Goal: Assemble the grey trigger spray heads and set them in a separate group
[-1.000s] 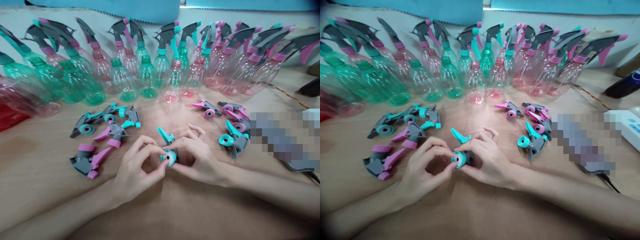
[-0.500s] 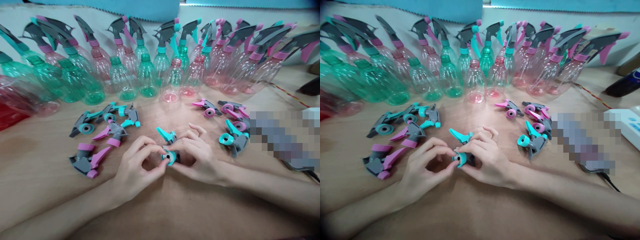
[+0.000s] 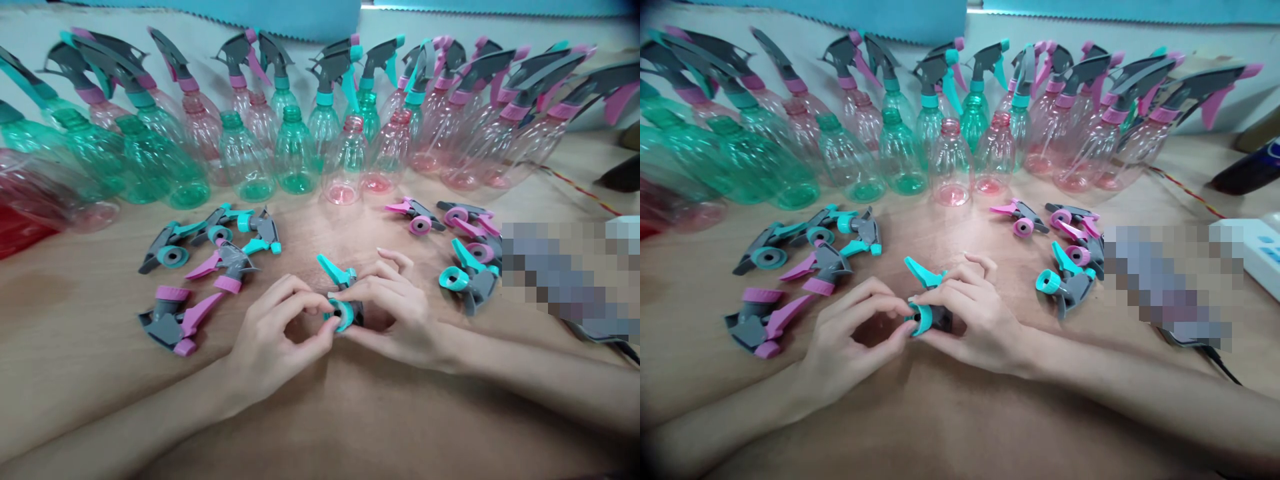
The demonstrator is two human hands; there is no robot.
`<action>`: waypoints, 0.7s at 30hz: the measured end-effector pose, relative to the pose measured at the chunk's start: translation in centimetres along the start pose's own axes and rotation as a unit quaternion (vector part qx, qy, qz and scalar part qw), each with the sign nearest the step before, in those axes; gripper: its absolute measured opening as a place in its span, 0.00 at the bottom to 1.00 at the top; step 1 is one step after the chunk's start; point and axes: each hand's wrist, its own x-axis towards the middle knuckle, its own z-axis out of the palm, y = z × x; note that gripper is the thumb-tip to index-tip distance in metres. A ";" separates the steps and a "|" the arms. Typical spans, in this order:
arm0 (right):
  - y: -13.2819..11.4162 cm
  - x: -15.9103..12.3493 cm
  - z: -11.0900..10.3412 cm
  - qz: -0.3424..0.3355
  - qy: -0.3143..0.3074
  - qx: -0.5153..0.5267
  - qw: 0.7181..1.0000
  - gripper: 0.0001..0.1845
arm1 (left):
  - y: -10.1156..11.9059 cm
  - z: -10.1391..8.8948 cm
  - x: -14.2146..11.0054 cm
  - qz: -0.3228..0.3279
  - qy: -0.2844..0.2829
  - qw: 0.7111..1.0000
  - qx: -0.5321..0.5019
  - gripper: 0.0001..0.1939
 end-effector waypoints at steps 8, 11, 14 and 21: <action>0.1 0.1 -0.3 0.025 -0.012 0.002 1.000 0.13 | 0.2 -0.3 -0.3 0.039 0.022 0.999 0.007 0.03; 0.1 0.1 -0.3 0.029 -0.013 -0.001 0.999 0.13 | -0.1 -0.2 -0.6 0.086 0.010 0.996 0.006 0.07; 0.0 0.0 -0.2 0.026 -0.004 -0.001 1.000 0.12 | -0.3 -0.2 -0.8 0.105 -0.004 0.994 0.007 0.10; 0.0 -0.1 -0.1 0.012 0.004 -0.006 1.000 0.10 | -0.4 -0.1 -0.9 0.125 -0.014 0.991 0.036 0.11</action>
